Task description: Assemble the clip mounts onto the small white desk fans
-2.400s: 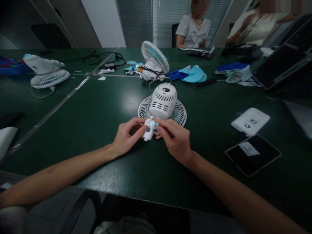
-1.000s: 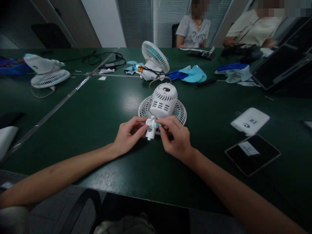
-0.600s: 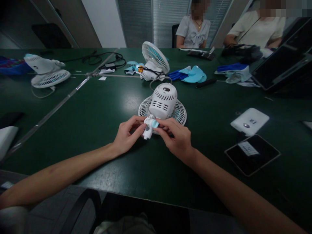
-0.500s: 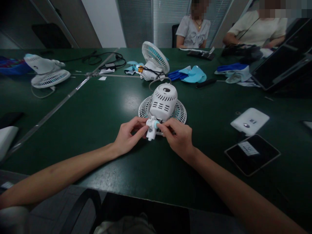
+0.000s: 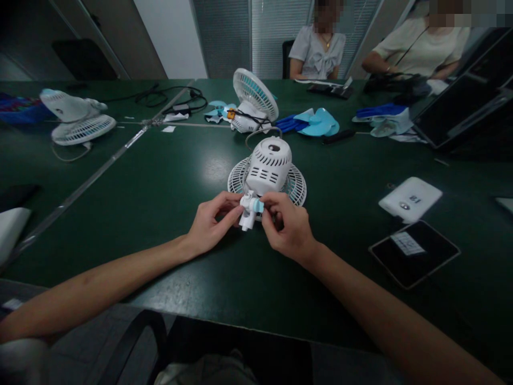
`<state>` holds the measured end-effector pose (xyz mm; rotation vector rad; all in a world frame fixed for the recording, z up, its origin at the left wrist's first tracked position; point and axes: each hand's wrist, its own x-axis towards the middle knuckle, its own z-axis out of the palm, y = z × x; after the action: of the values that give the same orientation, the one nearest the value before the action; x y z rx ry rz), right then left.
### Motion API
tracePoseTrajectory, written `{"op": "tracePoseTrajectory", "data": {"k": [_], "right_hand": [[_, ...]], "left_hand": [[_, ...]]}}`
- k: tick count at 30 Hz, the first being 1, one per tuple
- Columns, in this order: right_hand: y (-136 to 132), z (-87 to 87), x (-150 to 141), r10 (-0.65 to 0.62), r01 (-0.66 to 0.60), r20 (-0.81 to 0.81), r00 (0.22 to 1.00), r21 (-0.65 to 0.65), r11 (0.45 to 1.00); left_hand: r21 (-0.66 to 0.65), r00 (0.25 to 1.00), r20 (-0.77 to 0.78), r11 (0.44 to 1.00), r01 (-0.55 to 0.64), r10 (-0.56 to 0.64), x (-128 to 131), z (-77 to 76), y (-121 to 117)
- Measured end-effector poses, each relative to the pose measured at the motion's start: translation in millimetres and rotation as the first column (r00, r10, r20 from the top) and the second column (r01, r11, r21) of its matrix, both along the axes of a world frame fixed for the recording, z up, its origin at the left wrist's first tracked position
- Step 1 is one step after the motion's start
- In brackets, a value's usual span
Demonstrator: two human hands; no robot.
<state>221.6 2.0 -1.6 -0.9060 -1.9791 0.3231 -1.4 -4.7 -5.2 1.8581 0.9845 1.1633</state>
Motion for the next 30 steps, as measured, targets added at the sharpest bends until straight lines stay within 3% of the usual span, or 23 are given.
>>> {"op": "tracePoseTrajectory", "data": {"k": [5,10,18,27,30], "right_hand": [[2.4,3.1,-0.1,-0.032,0.032,-0.006,0.999,0.011,0.999],[2.2,6.3,-0.4,0.014,-0.021,0.094,0.995,0.083,0.996],[-0.8,3.2,3.2,0.069,-0.076,0.052,0.996,0.135,0.988],[2.8,1.0,1.0,-0.132,0.13,0.019,0.991,0.087,0.988],[4.0,1.2,1.3,-0.129,0.126,0.031,0.991,0.097,0.987]], "left_hand": [[0.004,1.0,-0.008,1.0,0.005,-0.005,-0.6,-0.8,-0.1],[0.017,1.0,-0.023,1.0,-0.001,0.001,-1.4,-0.9,0.1],[0.001,1.0,0.006,1.0,0.003,-0.003,-0.2,0.9,0.4],[0.001,1.0,-0.009,1.0,0.003,-0.003,-0.4,-0.6,0.6],[0.007,1.0,-0.02,1.0,0.001,0.0,-0.5,-0.9,1.1]]}}
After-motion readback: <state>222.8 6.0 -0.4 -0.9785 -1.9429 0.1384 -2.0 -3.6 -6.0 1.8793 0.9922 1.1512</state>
